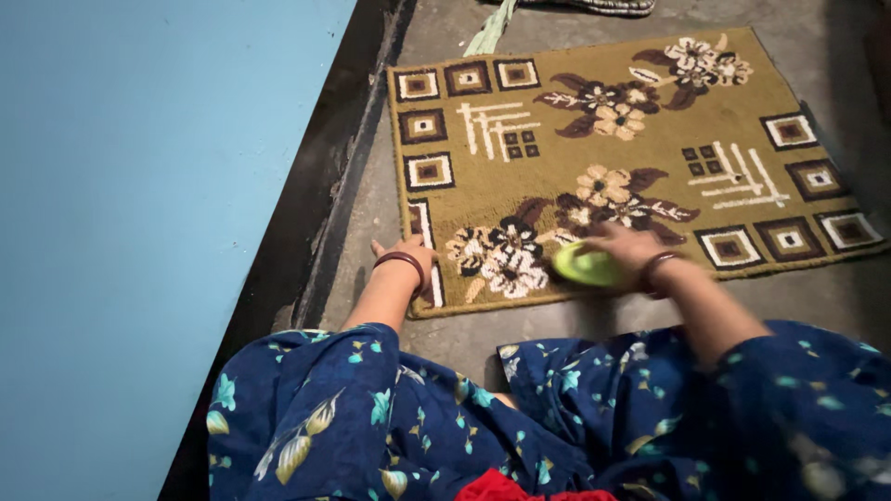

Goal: The person cleans a small rug by hand, using a brush and a cleaning solution in a small bowl while sitting on the floor.

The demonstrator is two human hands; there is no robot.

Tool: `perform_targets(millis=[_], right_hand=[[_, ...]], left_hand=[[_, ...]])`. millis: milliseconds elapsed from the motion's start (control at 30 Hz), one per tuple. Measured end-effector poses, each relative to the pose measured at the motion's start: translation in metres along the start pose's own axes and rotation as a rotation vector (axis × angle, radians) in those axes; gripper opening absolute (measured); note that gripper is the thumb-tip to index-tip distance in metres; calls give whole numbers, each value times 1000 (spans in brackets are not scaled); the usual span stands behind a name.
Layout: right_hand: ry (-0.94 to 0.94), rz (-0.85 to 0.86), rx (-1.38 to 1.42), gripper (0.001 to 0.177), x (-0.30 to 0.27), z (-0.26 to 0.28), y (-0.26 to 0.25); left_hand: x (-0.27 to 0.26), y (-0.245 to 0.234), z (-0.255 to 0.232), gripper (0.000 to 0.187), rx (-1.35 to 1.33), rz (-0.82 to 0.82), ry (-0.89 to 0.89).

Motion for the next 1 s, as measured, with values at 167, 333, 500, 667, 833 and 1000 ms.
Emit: perform_targets(millis=[167, 333, 500, 667, 833, 1000], right_hand=[[532, -145, -125, 91, -47, -130, -16], [576, -639, -25, 82, -46, -92, -25], [-35, -642, 20, 48, 17, 70, -5], [-426, -575, 14, 60, 27, 183, 15], [-183, -304, -141, 54, 39, 43, -7], [772, -419, -39, 75, -36, -182, 11]], left_hand=[[-4, -5, -3, 79, 6, 40, -7], [14, -9, 4, 88, -1, 36, -42], [79, 28, 20, 77, -110, -58, -94], [69, 21, 22, 69, -90, -70, -119], [26, -6, 10, 83, 72, 150, -79], [17, -19, 7, 83, -12, 144, -91]])
Point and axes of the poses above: each hand's wrist, its own x-axis towards the middle knuckle, its own y-axis out of the palm, z = x × y, the point moved 3 cm from there along x, towards the middle knuckle, and after that the axes turned 3 degrees about z, right-handed, at the moved point
